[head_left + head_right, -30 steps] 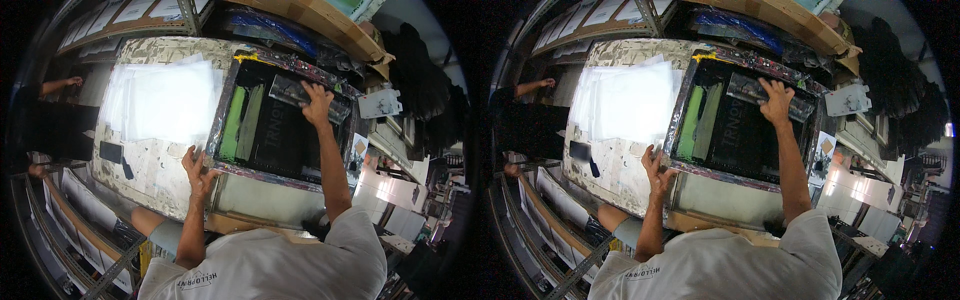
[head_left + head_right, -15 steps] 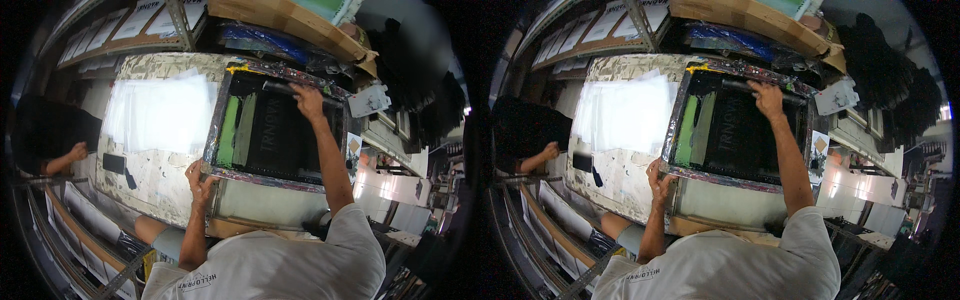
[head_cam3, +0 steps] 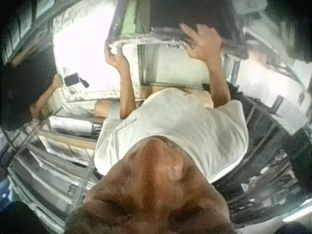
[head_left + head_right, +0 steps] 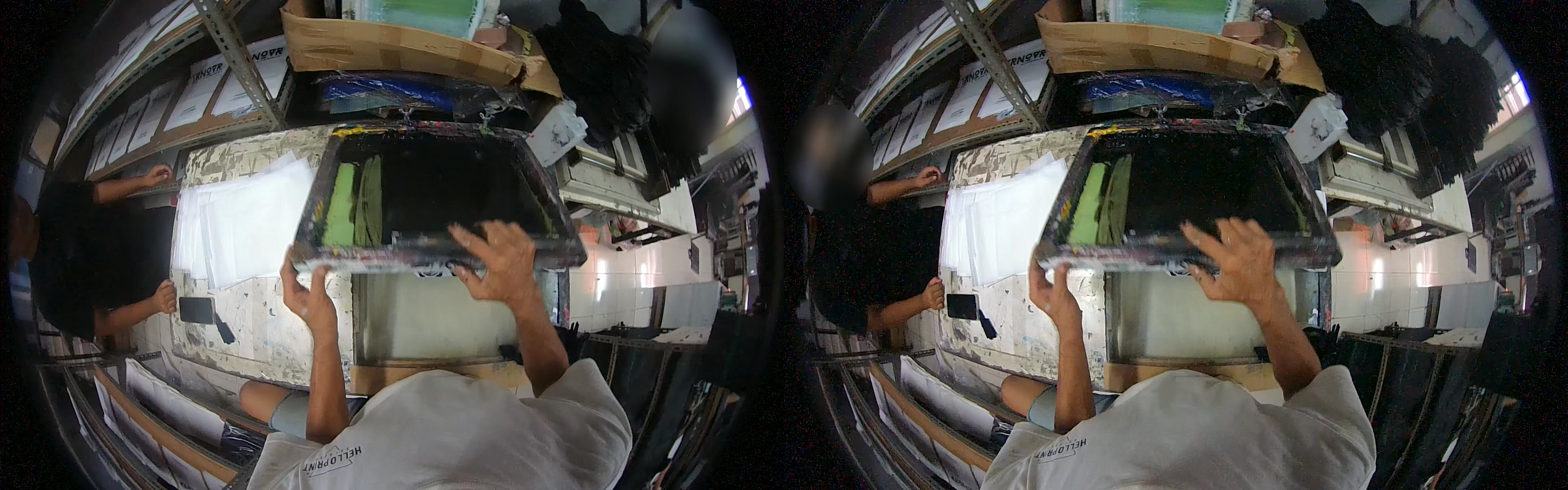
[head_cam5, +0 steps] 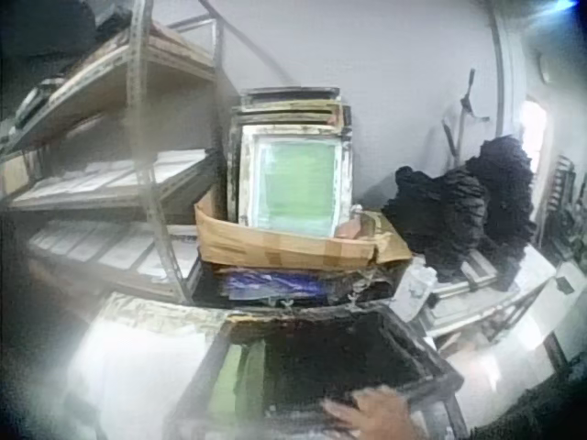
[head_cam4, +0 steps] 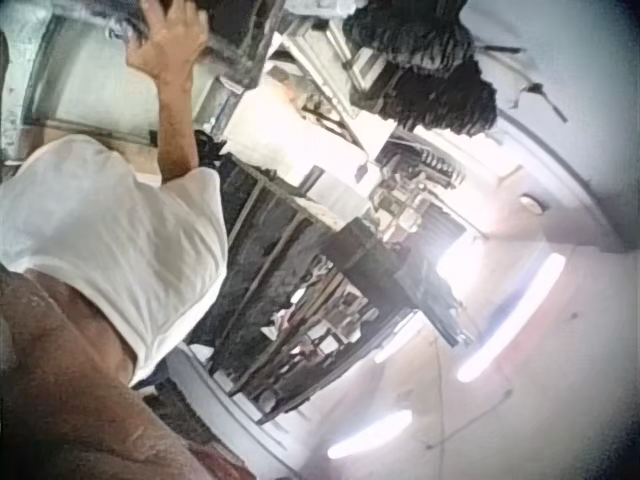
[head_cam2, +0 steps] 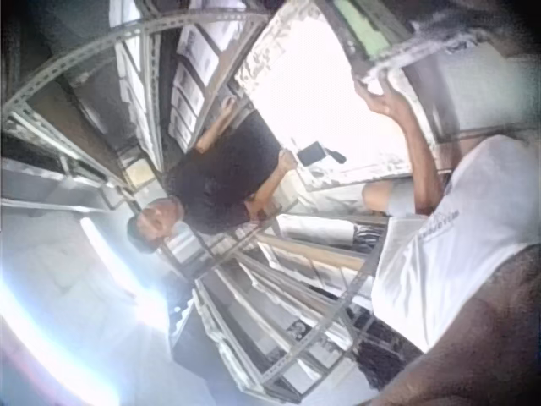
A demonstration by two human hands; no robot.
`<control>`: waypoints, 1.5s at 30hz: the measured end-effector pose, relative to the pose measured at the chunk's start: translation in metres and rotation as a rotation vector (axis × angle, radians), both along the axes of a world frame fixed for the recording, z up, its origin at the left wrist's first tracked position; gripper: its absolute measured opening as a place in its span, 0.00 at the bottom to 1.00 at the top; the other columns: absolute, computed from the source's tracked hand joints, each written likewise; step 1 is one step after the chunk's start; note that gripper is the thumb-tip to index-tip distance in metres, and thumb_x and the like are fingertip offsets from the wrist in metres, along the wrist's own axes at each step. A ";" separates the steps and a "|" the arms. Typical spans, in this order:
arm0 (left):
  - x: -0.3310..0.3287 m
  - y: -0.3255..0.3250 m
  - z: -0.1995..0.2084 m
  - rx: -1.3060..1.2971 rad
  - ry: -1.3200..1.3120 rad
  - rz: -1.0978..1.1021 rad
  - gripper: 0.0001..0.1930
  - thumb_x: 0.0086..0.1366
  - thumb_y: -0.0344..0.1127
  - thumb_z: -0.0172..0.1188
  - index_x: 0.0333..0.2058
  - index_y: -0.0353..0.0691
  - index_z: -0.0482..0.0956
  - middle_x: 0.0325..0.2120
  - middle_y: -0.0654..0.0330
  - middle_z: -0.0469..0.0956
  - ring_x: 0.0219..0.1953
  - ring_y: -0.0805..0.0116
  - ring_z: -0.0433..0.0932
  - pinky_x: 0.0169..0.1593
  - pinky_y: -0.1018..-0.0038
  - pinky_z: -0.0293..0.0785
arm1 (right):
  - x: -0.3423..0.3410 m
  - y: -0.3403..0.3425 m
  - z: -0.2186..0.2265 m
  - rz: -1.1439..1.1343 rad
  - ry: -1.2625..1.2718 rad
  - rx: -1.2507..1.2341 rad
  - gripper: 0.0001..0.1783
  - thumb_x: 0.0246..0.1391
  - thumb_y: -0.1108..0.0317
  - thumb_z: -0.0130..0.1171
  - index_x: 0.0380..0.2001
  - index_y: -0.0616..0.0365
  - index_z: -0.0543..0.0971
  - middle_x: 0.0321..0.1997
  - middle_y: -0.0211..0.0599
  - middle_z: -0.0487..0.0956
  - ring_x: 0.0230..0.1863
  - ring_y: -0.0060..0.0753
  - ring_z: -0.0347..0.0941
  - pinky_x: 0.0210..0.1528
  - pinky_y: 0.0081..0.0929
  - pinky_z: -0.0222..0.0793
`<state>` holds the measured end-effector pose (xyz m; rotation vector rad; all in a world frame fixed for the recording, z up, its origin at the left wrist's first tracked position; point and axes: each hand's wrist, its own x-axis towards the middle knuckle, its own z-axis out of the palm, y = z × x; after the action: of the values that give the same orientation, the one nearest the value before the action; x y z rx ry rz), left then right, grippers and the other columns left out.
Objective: The person performs screen printing on plastic sheets, applying ink with a squeegee across a screen and then stacking the finished prints.
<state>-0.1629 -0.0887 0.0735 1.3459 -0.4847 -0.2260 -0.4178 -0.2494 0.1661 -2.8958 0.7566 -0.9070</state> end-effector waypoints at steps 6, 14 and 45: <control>0.022 -0.052 0.026 -0.155 -0.157 -0.072 0.25 0.70 0.31 0.59 0.62 0.38 0.62 0.46 0.58 0.77 0.47 0.71 0.71 0.54 0.73 0.65 | 0.023 -0.075 0.071 -0.027 -0.029 0.085 0.38 0.28 0.52 0.79 0.51 0.45 0.84 0.33 0.45 0.84 0.38 0.52 0.81 0.44 0.43 0.76; -0.018 -0.055 -0.105 0.787 -0.572 -0.140 0.18 0.61 0.43 0.70 0.39 0.35 0.79 0.39 0.52 0.78 0.41 0.55 0.77 0.45 0.63 0.73 | 0.058 -0.149 0.118 -0.078 -0.064 -0.018 0.31 0.40 0.45 0.76 0.45 0.51 0.87 0.40 0.44 0.86 0.39 0.46 0.83 0.44 0.39 0.77; 0.132 0.073 -0.083 0.774 -0.341 0.776 0.13 0.69 0.37 0.60 0.42 0.31 0.80 0.38 0.52 0.79 0.44 0.56 0.76 0.52 0.67 0.70 | 0.063 -0.171 0.121 -0.177 -0.020 -0.035 0.31 0.43 0.43 0.74 0.45 0.54 0.87 0.43 0.47 0.85 0.45 0.42 0.82 0.49 0.38 0.75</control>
<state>-0.0310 -0.0152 -0.0091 2.2434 -0.1092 0.5206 -0.3553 -0.4208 0.2866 -2.8804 1.0182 -0.9719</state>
